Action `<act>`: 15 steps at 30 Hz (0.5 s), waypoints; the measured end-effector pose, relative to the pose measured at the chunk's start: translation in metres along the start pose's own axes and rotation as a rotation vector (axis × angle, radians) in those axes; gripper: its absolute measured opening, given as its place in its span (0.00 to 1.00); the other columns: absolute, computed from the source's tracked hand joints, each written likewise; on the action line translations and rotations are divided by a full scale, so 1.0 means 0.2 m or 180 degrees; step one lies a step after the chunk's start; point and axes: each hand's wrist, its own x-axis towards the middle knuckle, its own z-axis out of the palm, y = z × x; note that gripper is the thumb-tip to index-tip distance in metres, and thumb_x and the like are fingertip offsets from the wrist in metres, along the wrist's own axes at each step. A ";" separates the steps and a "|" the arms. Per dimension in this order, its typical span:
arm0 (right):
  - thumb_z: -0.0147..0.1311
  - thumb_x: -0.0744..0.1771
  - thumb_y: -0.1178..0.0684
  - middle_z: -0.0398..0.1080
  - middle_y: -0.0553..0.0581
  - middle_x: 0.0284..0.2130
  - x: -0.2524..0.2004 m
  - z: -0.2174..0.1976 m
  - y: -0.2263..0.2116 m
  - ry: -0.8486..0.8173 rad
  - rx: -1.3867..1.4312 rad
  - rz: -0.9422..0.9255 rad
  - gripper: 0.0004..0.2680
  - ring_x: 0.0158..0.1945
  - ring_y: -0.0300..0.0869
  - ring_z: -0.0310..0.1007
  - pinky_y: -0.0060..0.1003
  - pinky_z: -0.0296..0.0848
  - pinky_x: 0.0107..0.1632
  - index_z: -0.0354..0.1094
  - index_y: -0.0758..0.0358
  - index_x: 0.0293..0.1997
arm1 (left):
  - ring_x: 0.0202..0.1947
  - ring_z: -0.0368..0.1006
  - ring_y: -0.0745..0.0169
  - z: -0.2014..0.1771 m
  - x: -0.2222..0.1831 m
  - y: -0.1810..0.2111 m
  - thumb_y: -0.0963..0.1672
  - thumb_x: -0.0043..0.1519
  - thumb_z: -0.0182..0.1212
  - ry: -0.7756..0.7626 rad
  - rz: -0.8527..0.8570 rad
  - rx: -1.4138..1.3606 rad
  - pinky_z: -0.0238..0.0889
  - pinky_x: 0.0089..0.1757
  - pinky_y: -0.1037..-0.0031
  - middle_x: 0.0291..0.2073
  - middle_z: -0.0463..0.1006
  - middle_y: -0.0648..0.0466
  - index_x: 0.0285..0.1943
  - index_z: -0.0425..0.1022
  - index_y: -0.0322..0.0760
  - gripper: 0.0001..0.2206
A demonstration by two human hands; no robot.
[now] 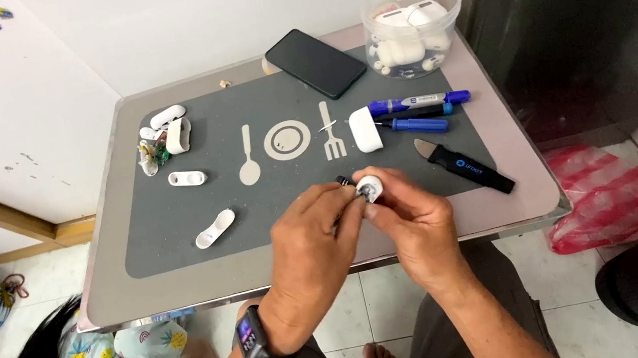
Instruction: Repairing a wireless earbud charging case by assembling internal components and securing them with a screwdriver.
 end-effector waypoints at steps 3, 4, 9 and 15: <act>0.58 0.62 0.73 0.77 0.69 0.47 -0.01 -0.04 0.07 0.0009 0.0019 -0.0048 0.18 0.51 0.46 0.76 0.40 0.78 0.52 0.70 0.73 0.59 | 0.27 0.82 0.48 0.02 -0.03 -0.04 0.36 0.55 0.71 0.0115 0.0123 0.0153 0.78 0.27 0.70 0.28 0.83 0.40 0.39 0.83 0.25 0.05; 0.58 0.62 0.73 0.77 0.69 0.47 -0.01 -0.04 0.08 0.0002 0.0018 -0.0049 0.18 0.51 0.46 0.76 0.40 0.78 0.52 0.70 0.73 0.59 | 0.27 0.82 0.48 0.01 -0.03 -0.03 0.36 0.55 0.71 0.0121 0.0122 0.0154 0.78 0.27 0.70 0.28 0.83 0.40 0.39 0.83 0.25 0.05; 0.58 0.61 0.74 0.76 0.68 0.45 -0.01 -0.04 0.09 -0.0010 0.0178 -0.0099 0.18 0.49 0.46 0.75 0.41 0.79 0.51 0.71 0.73 0.57 | 0.29 0.83 0.49 0.04 -0.05 -0.07 0.36 0.55 0.70 0.0325 0.0234 0.0120 0.79 0.29 0.70 0.31 0.84 0.43 0.39 0.83 0.28 0.05; 0.60 0.61 0.73 0.76 0.70 0.40 0.00 -0.01 0.02 -0.0182 0.0132 -0.0029 0.18 0.44 0.48 0.78 0.43 0.82 0.45 0.70 0.78 0.57 | 0.30 0.84 0.44 0.06 -0.09 -0.13 0.36 0.58 0.68 0.0208 -0.0412 -0.0555 0.79 0.28 0.68 0.31 0.85 0.40 0.42 0.83 0.27 0.06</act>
